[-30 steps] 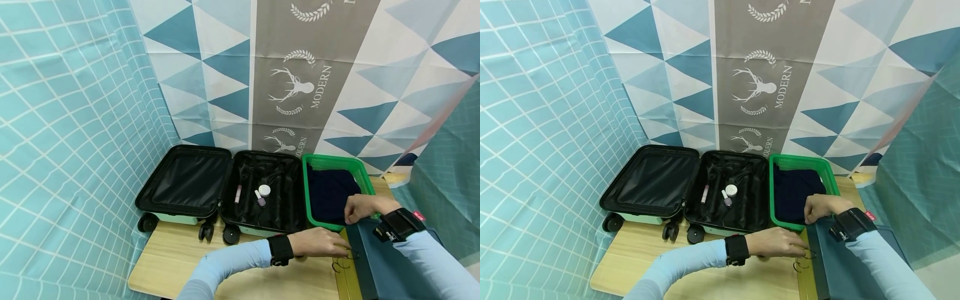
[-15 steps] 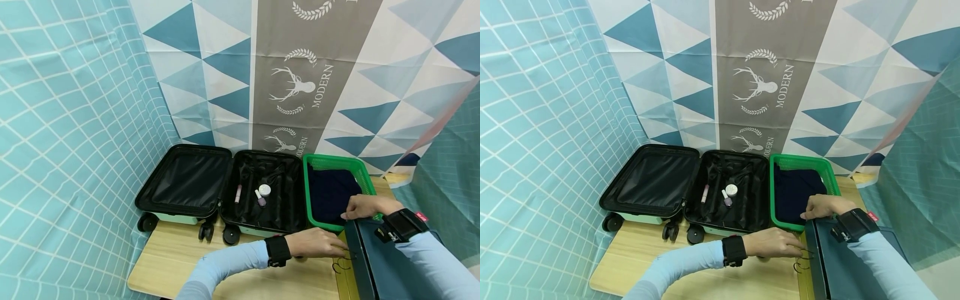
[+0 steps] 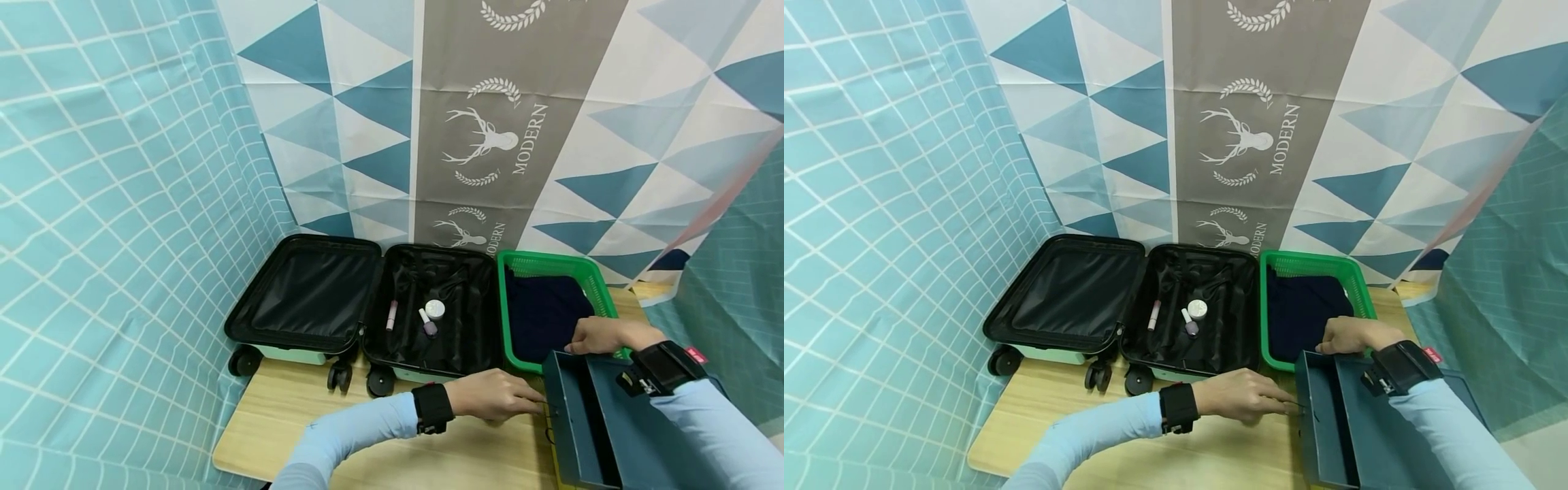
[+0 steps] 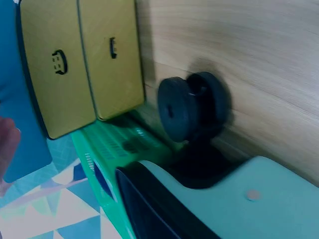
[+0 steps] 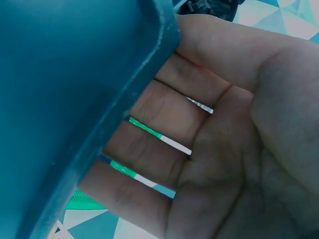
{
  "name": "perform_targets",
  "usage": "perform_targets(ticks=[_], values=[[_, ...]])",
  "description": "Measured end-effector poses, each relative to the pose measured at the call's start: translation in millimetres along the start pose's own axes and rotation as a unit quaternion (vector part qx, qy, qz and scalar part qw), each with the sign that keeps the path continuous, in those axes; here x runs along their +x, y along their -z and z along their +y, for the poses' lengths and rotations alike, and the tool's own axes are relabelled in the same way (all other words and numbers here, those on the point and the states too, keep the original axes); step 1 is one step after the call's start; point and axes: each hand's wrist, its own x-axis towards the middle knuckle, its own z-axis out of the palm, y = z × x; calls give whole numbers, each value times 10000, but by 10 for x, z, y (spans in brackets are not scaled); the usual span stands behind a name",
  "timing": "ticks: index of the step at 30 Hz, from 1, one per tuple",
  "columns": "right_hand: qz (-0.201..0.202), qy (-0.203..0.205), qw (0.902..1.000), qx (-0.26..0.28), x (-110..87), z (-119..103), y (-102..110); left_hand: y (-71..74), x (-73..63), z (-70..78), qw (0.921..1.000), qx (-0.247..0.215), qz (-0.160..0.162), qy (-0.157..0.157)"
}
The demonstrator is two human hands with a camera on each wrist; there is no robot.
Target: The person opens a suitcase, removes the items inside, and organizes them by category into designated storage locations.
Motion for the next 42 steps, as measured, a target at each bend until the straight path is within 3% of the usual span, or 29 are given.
perform_targets(ticks=[9,13,18,20,22,25,27,29,32,36,42], values=[[-43,-703,9971,286,13,28,29,35,-186,-43,9995,124,298,-31],[31,-789,9961,388,2,46,54,39,-248,-66,9991,168,373,-78],[-1,-792,9958,453,-1,56,106,74,-298,-174,9942,272,1002,-275],[-42,-817,9955,478,5,52,127,117,-339,-270,9913,396,1245,-183],[-64,-878,9947,528,12,43,147,163,-409,-402,9904,506,1260,266],[-39,-1008,9931,592,31,33,159,168,-551,-664,9842,408,829,1510],[-30,-1107,9917,647,48,29,160,130,-645,-857,9694,446,337,2389],[-49,-1173,9910,651,60,26,157,66,-714,-1046,9532,619,-157,2955],[-72,-1264,9903,578,72,26,151,-64,-769,-1306,9365,1099,-712,3252],[-98,-1398,9887,540,77,27,133,-264,-769,-1569,9188,1361,-1064,3548],[-23,-1449,9880,529,67,5,70,-500,-799,-1730,8853,1282,-1496,4212]])
